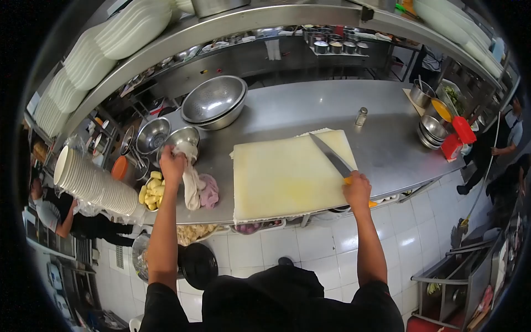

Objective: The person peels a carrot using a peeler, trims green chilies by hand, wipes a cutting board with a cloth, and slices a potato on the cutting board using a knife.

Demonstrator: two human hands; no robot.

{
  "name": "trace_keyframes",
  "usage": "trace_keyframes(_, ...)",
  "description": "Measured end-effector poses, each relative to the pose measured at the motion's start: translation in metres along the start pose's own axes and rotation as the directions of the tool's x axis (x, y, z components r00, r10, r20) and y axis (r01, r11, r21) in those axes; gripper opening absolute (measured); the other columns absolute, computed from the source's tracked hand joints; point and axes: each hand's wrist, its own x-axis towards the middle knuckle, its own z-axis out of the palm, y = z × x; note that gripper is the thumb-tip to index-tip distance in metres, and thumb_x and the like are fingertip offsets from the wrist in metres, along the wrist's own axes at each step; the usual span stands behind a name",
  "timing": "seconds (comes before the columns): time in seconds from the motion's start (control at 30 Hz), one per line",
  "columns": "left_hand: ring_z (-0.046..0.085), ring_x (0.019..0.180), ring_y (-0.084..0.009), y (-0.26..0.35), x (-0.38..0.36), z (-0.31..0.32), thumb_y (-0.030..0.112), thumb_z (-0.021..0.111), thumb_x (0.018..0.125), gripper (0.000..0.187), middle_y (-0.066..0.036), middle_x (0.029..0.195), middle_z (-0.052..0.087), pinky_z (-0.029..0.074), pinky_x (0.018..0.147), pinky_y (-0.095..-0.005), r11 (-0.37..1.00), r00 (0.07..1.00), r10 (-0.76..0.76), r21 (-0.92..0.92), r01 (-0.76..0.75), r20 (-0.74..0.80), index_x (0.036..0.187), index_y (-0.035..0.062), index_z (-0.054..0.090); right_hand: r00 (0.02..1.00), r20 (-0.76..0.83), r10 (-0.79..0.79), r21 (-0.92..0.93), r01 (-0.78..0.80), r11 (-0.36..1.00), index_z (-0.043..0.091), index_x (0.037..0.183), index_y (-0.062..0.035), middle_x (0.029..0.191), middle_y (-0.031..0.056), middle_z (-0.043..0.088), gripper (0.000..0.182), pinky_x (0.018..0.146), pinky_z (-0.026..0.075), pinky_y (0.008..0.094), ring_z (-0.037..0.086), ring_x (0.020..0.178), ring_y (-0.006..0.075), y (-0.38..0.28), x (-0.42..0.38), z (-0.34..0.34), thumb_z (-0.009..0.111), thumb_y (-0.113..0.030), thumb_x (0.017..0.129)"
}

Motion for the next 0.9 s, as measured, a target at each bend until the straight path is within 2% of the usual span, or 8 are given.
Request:
trace_keyframes(0.13, 0.064, 0.063, -0.0297, -0.023, 0.017, -0.003, 0.012, 0.061, 0.068, 0.034, -0.018, 0.068, 0.063, 0.049, 0.063, -0.0414, 0.994, 0.993, 0.102, 0.049, -0.100, -0.055, 0.100, 0.0017, 0.064, 0.997, -0.043, -0.059, -0.007, 0.059, 0.998, 0.059, 0.104, -0.0053, 0.091, 0.0207, 0.064, 0.037, 0.077, 0.050, 0.0488, 0.062, 0.087, 0.0410, 0.026, 0.008, 0.019, 0.070, -0.010, 0.069)
trace_keyframes(0.33, 0.067, 0.073, -0.0288, 0.021, 0.011, -0.030, 0.010, 0.062, 0.070, 0.032, -0.018, 0.077, 0.067, 0.052, 0.071, -0.0401, 0.998, 0.997, -0.068, -0.017, 0.067, -0.028, 0.101, 0.0040, 0.067, 0.999, 0.023, -0.022, 0.080, 0.020, 0.997, 0.059, 0.106, -0.0048, 0.094, 0.0218, 0.067, 0.040, 0.078, 0.051, 0.0454, 0.064, 0.091, 0.0401, 0.023, 0.013, 0.001, 0.072, -0.014, 0.069)
trace_keyframes(0.43, 0.067, 0.074, -0.0308, 0.033, 0.012, -0.048, 0.011, 0.063, 0.070, 0.031, -0.019, 0.079, 0.067, 0.052, 0.071, -0.0399, 0.999, 0.996, 0.001, 0.034, 0.002, -0.086, 0.099, 0.0013, 0.066, 0.999, 0.051, -0.011, 0.027, 0.010, 1.000, 0.059, 0.111, -0.0055, 0.094, 0.0206, 0.068, 0.047, 0.079, 0.051, 0.0448, 0.065, 0.091, 0.0381, 0.027, 0.019, 0.003, 0.073, -0.018, 0.068)
trace_keyframes(0.57, 0.067, 0.079, -0.0344, 0.014, 0.021, -0.040, 0.008, 0.067, 0.068, 0.030, -0.020, 0.086, 0.068, 0.053, 0.075, -0.0403, 0.952, 0.904, 0.307, 0.092, -0.293, -0.298, 0.097, 0.0012, 0.066, 0.999, 0.028, -0.024, -0.023, 0.025, 0.999, 0.059, 0.115, -0.0050, 0.098, 0.0208, 0.068, 0.050, 0.081, 0.050, 0.0452, 0.064, 0.095, 0.0382, 0.031, 0.026, 0.012, 0.074, -0.020, 0.069)
trace_keyframes(0.63, 0.064, 0.091, -0.0377, 0.015, 0.007, -0.032, 0.005, 0.067, 0.066, 0.034, -0.022, 0.096, 0.065, 0.051, 0.084, -0.0424, 0.949, 0.913, 0.314, 0.097, -0.299, -0.259, 0.100, -0.0003, 0.065, 0.999, 0.000, -0.037, -0.069, 0.037, 0.997, 0.059, 0.115, -0.0044, 0.100, 0.0211, 0.068, 0.051, 0.082, 0.049, 0.0464, 0.064, 0.096, 0.0388, 0.033, 0.032, 0.016, 0.073, -0.021, 0.069)
trace_keyframes(0.73, 0.055, 0.105, -0.0390, -0.033, -0.024, -0.003, 0.015, 0.075, 0.069, 0.053, -0.021, 0.108, 0.060, 0.044, 0.094, -0.0456, 0.910, 0.924, 0.317, 0.204, -0.360, 0.214, 0.118, 0.0020, 0.060, 0.996, -0.070, -0.056, -0.177, 0.043, 0.983, 0.061, 0.115, -0.0035, 0.099, 0.0211, 0.068, 0.049, 0.079, 0.050, 0.0448, 0.065, 0.093, 0.0369, 0.026, 0.029, 0.014, 0.074, -0.019, 0.071)
trace_keyframes(0.8, 0.056, 0.102, -0.0391, -0.059, -0.063, -0.003, 0.019, 0.076, 0.071, 0.056, -0.021, 0.106, 0.060, 0.045, 0.092, -0.0446, 0.925, 0.932, 0.344, 0.129, -0.358, 0.116, 0.121, 0.0022, 0.057, 0.995, -0.080, -0.067, -0.135, 0.055, 0.989, 0.062, 0.114, -0.0031, 0.097, 0.0205, 0.068, 0.044, 0.076, 0.051, 0.0420, 0.066, 0.088, 0.0338, 0.003, 0.032, 0.007, 0.074, -0.017, 0.074)
trace_keyframes(0.9, 0.061, 0.097, -0.0294, -0.067, -0.104, -0.051, 0.017, 0.073, 0.076, 0.049, -0.017, 0.113, 0.058, 0.051, 0.083, -0.0393, 0.985, 0.964, -0.153, -0.047, 0.167, 0.218, 0.119, 0.0013, 0.056, 0.988, -0.028, -0.150, 0.124, 0.152, 0.980, 0.063, 0.114, -0.0022, 0.093, 0.0173, 0.068, 0.037, 0.071, 0.052, 0.0351, 0.066, 0.078, 0.0254, -0.044, 0.009, 0.003, 0.072, -0.013, 0.080)
